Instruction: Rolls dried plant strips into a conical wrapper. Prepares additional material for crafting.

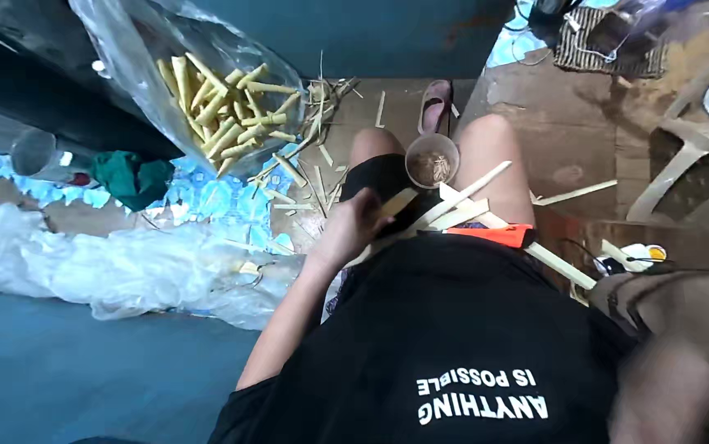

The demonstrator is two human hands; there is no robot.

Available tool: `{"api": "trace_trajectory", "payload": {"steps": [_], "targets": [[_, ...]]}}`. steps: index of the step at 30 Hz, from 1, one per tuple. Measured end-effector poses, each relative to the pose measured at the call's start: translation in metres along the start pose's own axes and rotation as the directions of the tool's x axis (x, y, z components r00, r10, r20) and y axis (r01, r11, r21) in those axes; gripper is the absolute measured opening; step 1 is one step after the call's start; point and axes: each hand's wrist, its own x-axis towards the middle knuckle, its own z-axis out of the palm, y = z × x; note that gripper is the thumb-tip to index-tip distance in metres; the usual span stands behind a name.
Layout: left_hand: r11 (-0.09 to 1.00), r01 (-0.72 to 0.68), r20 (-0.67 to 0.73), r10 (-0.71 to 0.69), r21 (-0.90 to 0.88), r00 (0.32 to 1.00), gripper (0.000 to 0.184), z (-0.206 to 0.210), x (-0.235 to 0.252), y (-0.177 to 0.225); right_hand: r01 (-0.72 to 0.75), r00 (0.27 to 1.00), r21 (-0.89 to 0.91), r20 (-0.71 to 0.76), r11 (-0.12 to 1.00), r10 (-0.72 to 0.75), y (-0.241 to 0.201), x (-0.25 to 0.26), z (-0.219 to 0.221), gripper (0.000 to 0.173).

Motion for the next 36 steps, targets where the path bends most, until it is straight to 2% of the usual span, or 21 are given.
{"api": "trace_trajectory", "payload": {"steps": [2, 3, 5, 6, 7, 10, 12, 14, 16, 17, 18, 19, 20, 22, 24, 26, 27, 29, 32, 34, 36], "targets": [[0.984, -0.129, -0.053, 0.123, -0.122, 0.991, 0.024, -0.001, -0.001, 0.018, 0.252, 0.959, -0.222, -0.070, 0.942, -0.274, 0.055, 0.003, -0.033, 0.024], [0.960, -0.202, -0.102, 0.185, -0.195, 0.977, 0.018, -0.002, -0.002, 0.027, 0.311, 0.914, -0.331, -0.153, 0.891, -0.376, 0.081, 0.022, -0.043, 0.033], [0.872, -0.340, -0.182, 0.293, -0.352, 0.939, 0.012, -0.009, -0.003, 0.047, 0.224, 0.923, -0.527, -0.154, 0.820, -0.352, 0.127, 0.052, -0.052, 0.075], [0.817, -0.399, -0.207, 0.342, -0.417, 0.916, 0.012, -0.016, -0.004, 0.056, 0.125, 0.951, -0.604, -0.154, 0.787, -0.270, 0.145, 0.061, -0.052, 0.090], [0.769, -0.452, -0.233, 0.388, -0.453, 0.892, 0.012, -0.025, -0.006, 0.063, 0.048, 0.960, -0.650, -0.179, 0.759, -0.214, 0.156, 0.066, -0.050, 0.092], [0.709, -0.558, -0.330, 0.452, -0.430, 0.829, 0.009, -0.064, -0.012, 0.063, -0.053, 0.926, -0.690, -0.305, 0.722, -0.224, 0.153, 0.058, -0.055, 0.068], [0.712, -0.587, -0.408, 0.439, -0.385, 0.801, 0.002, -0.095, -0.018, 0.048, -0.137, 0.886, -0.688, -0.406, 0.712, -0.222, 0.127, 0.037, -0.067, 0.063], [0.745, -0.565, -0.458, 0.389, -0.354, 0.800, 0.009, -0.123, -0.026, 0.023, -0.218, 0.832, -0.740, -0.482, 0.636, -0.276, 0.109, 0.016, -0.085, 0.052], [0.877, -0.417, -0.506, 0.254, -0.239, 0.824, 0.016, -0.142, -0.031, -0.008, -0.255, 0.800, -0.797, -0.492, 0.548, -0.344, 0.098, 0.005, -0.110, 0.038], [0.965, -0.240, -0.565, 0.140, -0.107, 0.813, 0.020, -0.144, -0.032, -0.022, -0.280, 0.798, -0.816, -0.491, 0.506, -0.350, 0.094, 0.003, -0.117, 0.033], [1.000, 0.002, -0.626, 0.018, 0.031, 0.780, 0.032, -0.142, -0.030, -0.030, -0.327, 0.797, -0.827, -0.501, 0.457, -0.337, 0.091, 0.003, -0.116, 0.032], [0.983, 0.161, -0.659, -0.062, 0.090, 0.749, 0.048, -0.135, -0.027, -0.028, -0.392, 0.795, -0.826, -0.525, 0.405, -0.303, 0.089, 0.007, -0.104, 0.031], [0.977, 0.181, -0.669, -0.057, 0.117, 0.741, 0.062, -0.122, -0.023, -0.021, -0.465, 0.796, -0.813, -0.557, 0.350, -0.236, 0.089, 0.014, -0.088, 0.029], [0.972, -0.050, -0.650, 0.193, 0.231, 0.735, 0.068, -0.078, -0.013, 0.006, -0.479, 0.837, -0.811, -0.537, 0.335, -0.104, 0.103, 0.038, -0.062, 0.023], [0.890, -0.324, -0.535, 0.453, 0.320, 0.713, 0.047, -0.023, -0.003, 0.035, -0.420, 0.895, -0.849, -0.447, 0.320, -0.010, 0.124, 0.061, -0.045, 0.025], [0.834, -0.410, -0.412, 0.542, 0.369, 0.732, 0.016, 0.005, 0.013, 0.036, -0.343, 0.932, -0.899, -0.362, 0.274, -0.020, 0.133, 0.071, -0.042, 0.025], [0.867, -0.384, -0.357, 0.484, 0.316, 0.799, 0.017, 0.007, 0.019, 0.030, -0.316, 0.935, -0.913, -0.346, 0.258, -0.075, 0.133, 0.069, -0.045, 0.023], [0.944, -0.289, -0.277, 0.323, 0.157, 0.905, 0.018, -0.003, 0.026, 0.020, -0.303, 0.910, -0.907, -0.367, 0.292, -0.195, 0.126, 0.063, -0.056, 0.019], [0.930, -0.341, -0.337, 0.279, -0.139, 0.899, 0.016, -0.010, 0.024, 0.024, -0.227, 0.827, -0.853, -0.424, 0.470, -0.369, 0.119, 0.057, -0.063, 0.014], [0.869, -0.348, -0.379, 0.208, -0.351, 0.902, 0.016, -0.010, 0.022, 0.026, -0.178, 0.794, -0.746, -0.495, 0.642, -0.354, 0.126, 0.056, -0.066, 0.015], [0.786, -0.328, -0.409, 0.105, -0.524, 0.907, 0.016, -0.010, 0.023, 0.020, -0.211, 0.835, -0.664, -0.504, 0.718, -0.220, 0.148, 0.052, -0.075, 0.017]]}}
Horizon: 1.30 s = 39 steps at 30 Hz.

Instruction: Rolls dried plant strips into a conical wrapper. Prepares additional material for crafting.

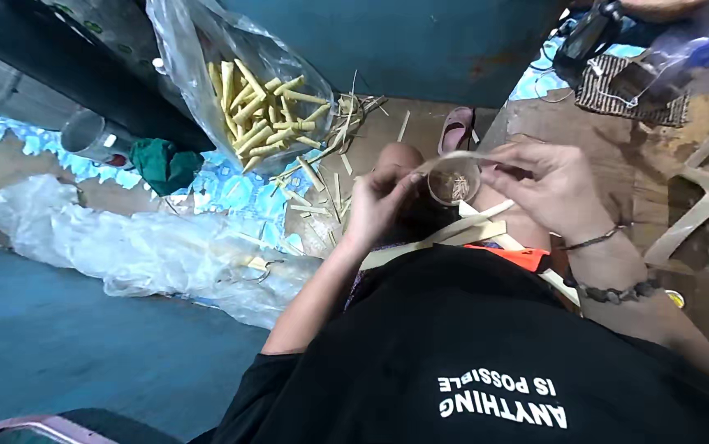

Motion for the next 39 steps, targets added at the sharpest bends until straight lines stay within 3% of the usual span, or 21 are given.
{"api": "trace_trajectory", "payload": {"steps": [2, 3, 5, 6, 7, 11, 14, 17, 20, 22, 23, 25, 27, 29, 31, 33, 36, 39], "targets": [[0.985, 0.095, -0.051, -0.104, -0.147, 0.993, 0.016, -0.004, -0.001, -0.004, -0.163, 0.952, -0.120, 0.243, 0.979, 0.188, 0.029, -0.014, 0.010, 0.013], [0.972, 0.138, -0.054, -0.151, -0.192, 0.987, 0.016, -0.006, -0.002, -0.005, -0.244, 0.859, -0.229, 0.400, 0.942, 0.320, 0.042, -0.022, 0.018, 0.014], [0.951, 0.182, -0.037, -0.197, -0.249, 0.980, 0.018, -0.007, -0.006, -0.006, -0.254, 0.614, -0.416, 0.628, 0.873, 0.478, 0.062, -0.036, 0.034, 0.017], [0.946, 0.185, -0.028, -0.200, -0.265, 0.979, 0.019, -0.006, -0.007, -0.007, -0.247, 0.542, -0.430, 0.682, 0.869, 0.491, 0.067, -0.041, 0.038, 0.019], [0.944, 0.178, -0.027, -0.193, -0.277, 0.981, 0.019, -0.005, -0.008, -0.008, -0.234, 0.534, -0.402, 0.707, 0.885, 0.463, 0.072, -0.044, 0.039, 0.020], [0.941, 0.166, -0.033, -0.183, -0.294, 0.982, 0.016, 0.001, -0.008, -0.009, -0.318, 0.640, -0.212, 0.671, 0.924, 0.375, 0.074, -0.048, 0.022, 0.023], [0.930, 0.171, -0.041, -0.194, -0.324, 0.980, 0.012, 0.002, -0.009, -0.008, -0.399, 0.766, 0.102, 0.584, 0.911, 0.270, 0.060, -0.045, 0.003, 0.022], [0.926, 0.166, 0.004, -0.175, -0.339, 0.985, 0.011, 0.008, -0.012, -0.004, -0.351, 0.860, 0.405, 0.496, 0.844, 0.120, 0.042, -0.035, 0.004, 0.030], [0.936, 0.131, 0.086, -0.109, -0.326, 0.990, 0.013, 0.016, -0.015, 0.001, -0.346, 0.864, 0.549, 0.503, 0.761, 0.030, 0.023, -0.020, 0.015, 0.056], [0.939, 0.106, 0.112, -0.072, -0.329, 0.991, 0.011, 0.020, -0.016, 0.004, -0.366, 0.848, 0.611, 0.530, 0.702, -0.019, 0.016, -0.012, 0.024, 0.063], [0.936, 0.108, 0.105, -0.077, -0.334, 0.991, 0.012, 0.020, -0.017, 0.005, -0.348, 0.859, 0.613, 0.512, 0.710, -0.020, 0.014, -0.009, 0.027, 0.061], [0.933, 0.144, 0.069, -0.128, -0.329, 0.989, 0.018, 0.016, -0.018, 0.004, -0.218, 0.928, 0.487, 0.373, 0.846, 0.025, 0.007, -0.006, 0.031, 0.048], [0.941, 0.180, 0.036, -0.177, -0.286, 0.984, 0.024, 0.012, -0.019, 0.002, -0.017, 0.980, 0.146, 0.198, 0.989, -0.012, 0.002, -0.005, 0.035, 0.042], [0.960, 0.164, 0.033, -0.161, -0.228, 0.986, 0.042, 0.010, -0.021, 0.001, 0.129, 0.986, -0.145, 0.123, 0.981, -0.111, 0.002, -0.008, 0.040, 0.040], [0.985, 0.114, 0.085, -0.103, -0.131, 0.991, 0.033, 0.008, -0.022, 0.003, 0.197, 0.980, -0.276, 0.078, 0.941, -0.182, 0.001, -0.010, 0.046, 0.038], [0.995, 0.086, 0.148, -0.079, -0.042, 0.986, 0.015, 0.007, -0.022, 0.006, 0.210, 0.977, -0.291, 0.097, 0.933, -0.190, 0.002, -0.012, 0.046, 0.038], [0.997, 0.067, 0.283, -0.056, -0.027, 0.958, 0.012, -0.008, -0.021, 0.013, 0.169, 0.971, -0.222, 0.207, 0.960, -0.123, 0.012, -0.011, 0.030, 0.049], [0.991, 0.103, 0.367, -0.065, -0.084, 0.928, 0.013, -0.033, -0.023, 0.018, 0.021, 0.991, -0.252, 0.136, 0.968, 0.014, 0.035, -0.010, 0.010, 0.058]]}}
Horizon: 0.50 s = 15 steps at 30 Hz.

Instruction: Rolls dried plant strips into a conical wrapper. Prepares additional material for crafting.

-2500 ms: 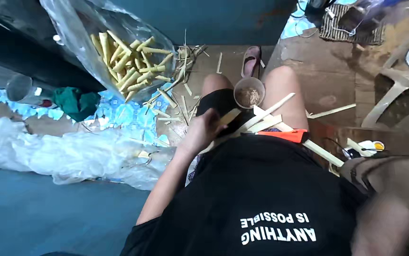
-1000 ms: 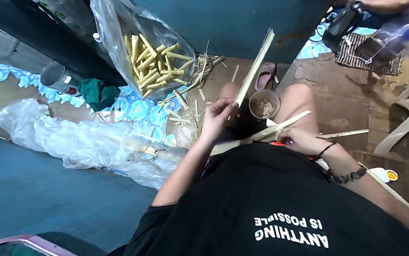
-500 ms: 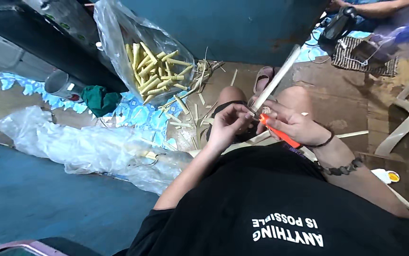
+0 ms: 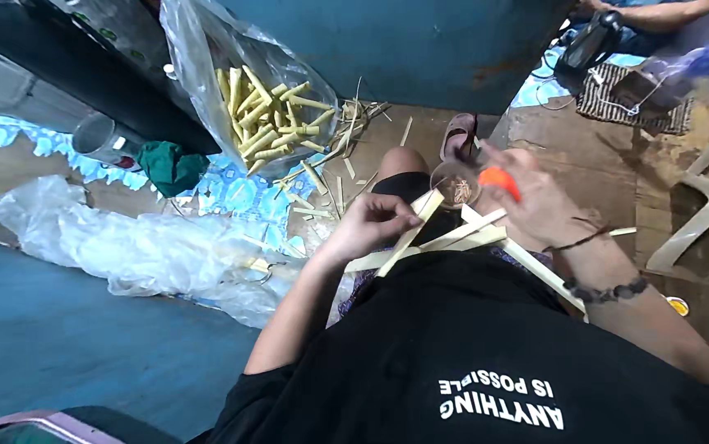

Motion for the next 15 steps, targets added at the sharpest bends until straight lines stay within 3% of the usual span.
{"api": "trace_trajectory", "payload": {"steps": [2, 4, 5, 7, 8, 9, 10, 12, 13, 15], "targets": [[0.998, 0.011, -0.041, -0.008, 0.065, 0.999, 0.008, -0.013, -0.006, 0.000, -0.079, 0.997, 0.028, 0.014, 0.996, 0.079, 0.015, -0.001, -0.010, 0.058], [0.963, 0.132, -0.136, -0.102, 0.236, 0.985, 0.029, -0.025, -0.005, -0.002, -0.157, 0.974, 0.097, 0.178, 0.983, 0.138, 0.016, -0.009, -0.009, 0.055], [0.930, 0.206, -0.183, -0.154, 0.306, 0.971, 0.042, -0.028, -0.005, -0.002, -0.226, 0.932, 0.102, 0.311, 0.969, 0.185, 0.016, -0.015, -0.001, 0.053], [0.889, 0.222, -0.270, -0.117, 0.400, 0.956, 0.040, -0.032, 0.001, -0.005, -0.292, 0.768, 0.000, 0.596, 0.956, 0.235, 0.019, -0.021, 0.016, 0.046], [0.892, 0.183, -0.312, -0.050, 0.412, 0.949, 0.037, -0.030, 0.005, -0.006, -0.254, 0.704, -0.054, 0.674, 0.966, 0.223, 0.023, -0.021, 0.023, 0.040], [0.915, 0.127, -0.346, 0.015, 0.384, 0.938, 0.041, -0.027, 0.009, -0.005, -0.216, 0.696, -0.059, 0.691, 0.975, 0.196, 0.022, -0.020, 0.026, 0.035], [0.950, 0.056, -0.370, 0.065, 0.307, 0.927, 0.050, -0.021, 0.013, -0.002, -0.201, 0.748, -0.009, 0.644, 0.979, 0.160, 0.018, -0.018, 0.025, 0.031], [0.990, -0.083, -0.395, 0.124, 0.118, 0.910, 0.069, -0.005, 0.021, 0.007, -0.141, 0.908, 0.152, 0.415, 0.978, 0.066, 0.001, -0.008, 0.013, 0.029], [0.992, -0.118, -0.387, 0.126, 0.044, 0.914, 0.069, 0.004, 0.025, 0.013, -0.082, 0.961, 0.242, 0.277, 0.967, 0.012, -0.011, -0.001, 0.006, 0.032], [0.990, -0.141, -0.338, 0.127, -0.016, 0.933, 0.044, 0.024, 0.029, 0.023, 0.079, 0.997, 0.439, -0.018, 0.895, -0.079, -0.038, 0.013, -0.002, 0.046]]}}
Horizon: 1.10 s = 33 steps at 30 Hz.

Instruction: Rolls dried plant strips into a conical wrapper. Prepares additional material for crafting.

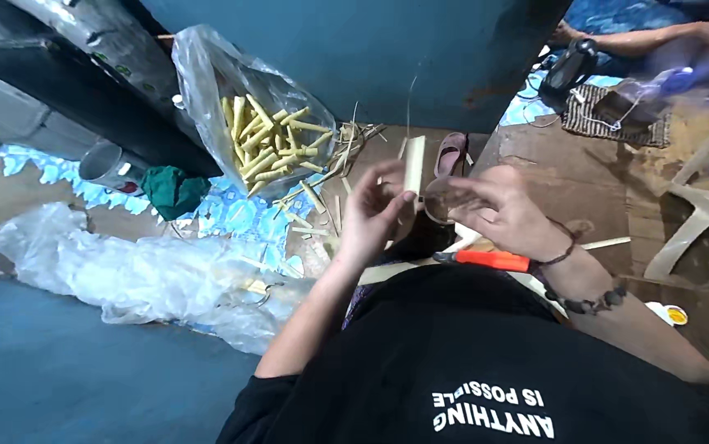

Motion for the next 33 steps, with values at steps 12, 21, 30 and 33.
{"api": "trace_trajectory", "payload": {"steps": [12, 21, 30, 33], "targets": [[0.982, -0.051, 0.009, 0.054, -0.183, 0.999, 0.010, 0.025, -0.015, 0.020, 0.447, 0.817, -0.047, -0.386, 0.893, -0.429, -0.038, 0.017, 0.021, 0.017], [0.942, -0.275, -0.006, 0.282, 0.191, 0.960, 0.007, 0.025, -0.014, 0.012, 0.280, 0.861, -0.121, -0.408, 0.953, -0.304, -0.038, 0.015, 0.024, 0.011], [0.987, 0.063, 0.024, -0.060, -0.151, 0.998, 0.023, 0.021, -0.015, 0.007, 0.407, 0.778, -0.138, -0.466, 0.903, -0.422, -0.032, 0.014, 0.033, 0.010], [0.985, 0.048, 0.070, -0.036, -0.168, 0.997, 0.006, 0.021, -0.019, 0.012, 0.419, 0.748, -0.214, -0.470, 0.883, -0.468, -0.028, 0.013, 0.035, 0.006]]}}
